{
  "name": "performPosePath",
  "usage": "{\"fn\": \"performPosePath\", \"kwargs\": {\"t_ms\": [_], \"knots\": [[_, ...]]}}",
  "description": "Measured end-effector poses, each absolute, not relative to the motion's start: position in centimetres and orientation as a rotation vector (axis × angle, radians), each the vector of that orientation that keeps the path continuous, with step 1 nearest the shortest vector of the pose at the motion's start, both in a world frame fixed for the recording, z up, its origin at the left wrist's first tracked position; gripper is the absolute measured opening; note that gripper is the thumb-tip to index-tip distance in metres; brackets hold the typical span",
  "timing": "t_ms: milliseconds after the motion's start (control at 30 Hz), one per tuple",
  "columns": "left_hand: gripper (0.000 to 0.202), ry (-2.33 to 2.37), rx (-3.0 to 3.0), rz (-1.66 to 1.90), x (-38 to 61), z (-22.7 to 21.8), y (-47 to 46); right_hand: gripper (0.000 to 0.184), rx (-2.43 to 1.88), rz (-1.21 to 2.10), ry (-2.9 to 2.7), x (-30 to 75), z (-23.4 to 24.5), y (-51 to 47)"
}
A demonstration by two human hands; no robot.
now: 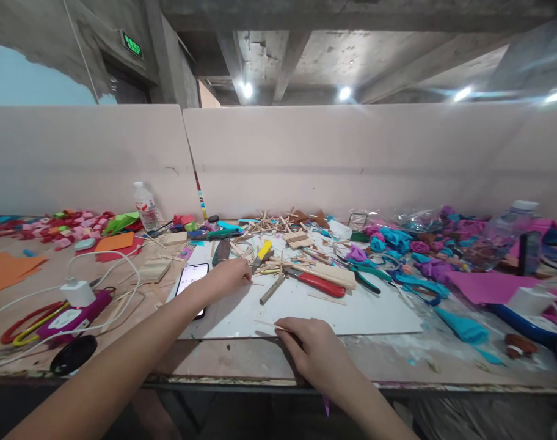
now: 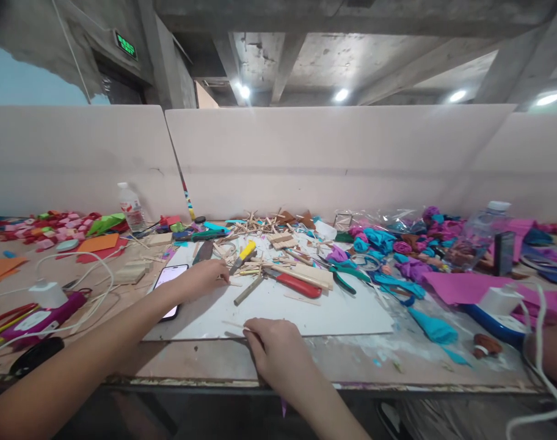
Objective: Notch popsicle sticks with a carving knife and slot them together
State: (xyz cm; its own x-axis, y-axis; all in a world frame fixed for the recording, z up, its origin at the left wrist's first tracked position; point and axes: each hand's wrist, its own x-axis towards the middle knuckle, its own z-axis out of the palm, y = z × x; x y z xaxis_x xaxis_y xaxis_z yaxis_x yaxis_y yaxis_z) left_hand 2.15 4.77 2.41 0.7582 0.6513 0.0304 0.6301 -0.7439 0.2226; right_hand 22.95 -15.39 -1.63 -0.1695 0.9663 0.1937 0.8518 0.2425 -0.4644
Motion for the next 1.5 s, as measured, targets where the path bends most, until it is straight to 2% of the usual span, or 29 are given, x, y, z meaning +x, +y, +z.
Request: {"fn": "performPosePath", "kwargs": {"t_ms": [300,467,633,833,1000,1167,1367,1500], "knots": [[0.036,0.948,2.658,0.115,1.2,2.4,2.4,0.033,-1.714,0.316,-1.965,23.0,-1.3,-15.4],[0.036,0.961,2.517,0.202,0.1,3.3,-0.2,0.034,-1.899,0.234,-1.807,27.2,0.6,-14.5],[0.036,0.930,2.242,0.306,-0.5,3.5,-3.3,0.035,-2.098,0.250,-1.812,32.2,2.1,-12.8],[0.035,0.898,1.828,0.365,0.2,1.5,-7.1,0.036,-2.206,0.389,-1.733,33.1,1.5,-11.6],[0.031,0.882,1.643,0.536,0.1,0.5,-9.2,0.038,-2.016,0.685,-1.605,31.4,2.0,-11.8],[0.038,0.802,1.562,0.773,0.1,0.0,-11.0,0.040,-1.762,0.898,-1.360,26.4,1.7,-13.4],[0.036,0.805,1.488,0.878,0.3,-0.8,-11.3,0.035,-1.510,1.120,-1.265,23.1,0.1,-14.3],[0.044,0.821,1.394,0.918,0.4,-0.9,-10.4,0.031,-1.318,1.288,-1.226,23.0,-0.8,-14.8]]}}
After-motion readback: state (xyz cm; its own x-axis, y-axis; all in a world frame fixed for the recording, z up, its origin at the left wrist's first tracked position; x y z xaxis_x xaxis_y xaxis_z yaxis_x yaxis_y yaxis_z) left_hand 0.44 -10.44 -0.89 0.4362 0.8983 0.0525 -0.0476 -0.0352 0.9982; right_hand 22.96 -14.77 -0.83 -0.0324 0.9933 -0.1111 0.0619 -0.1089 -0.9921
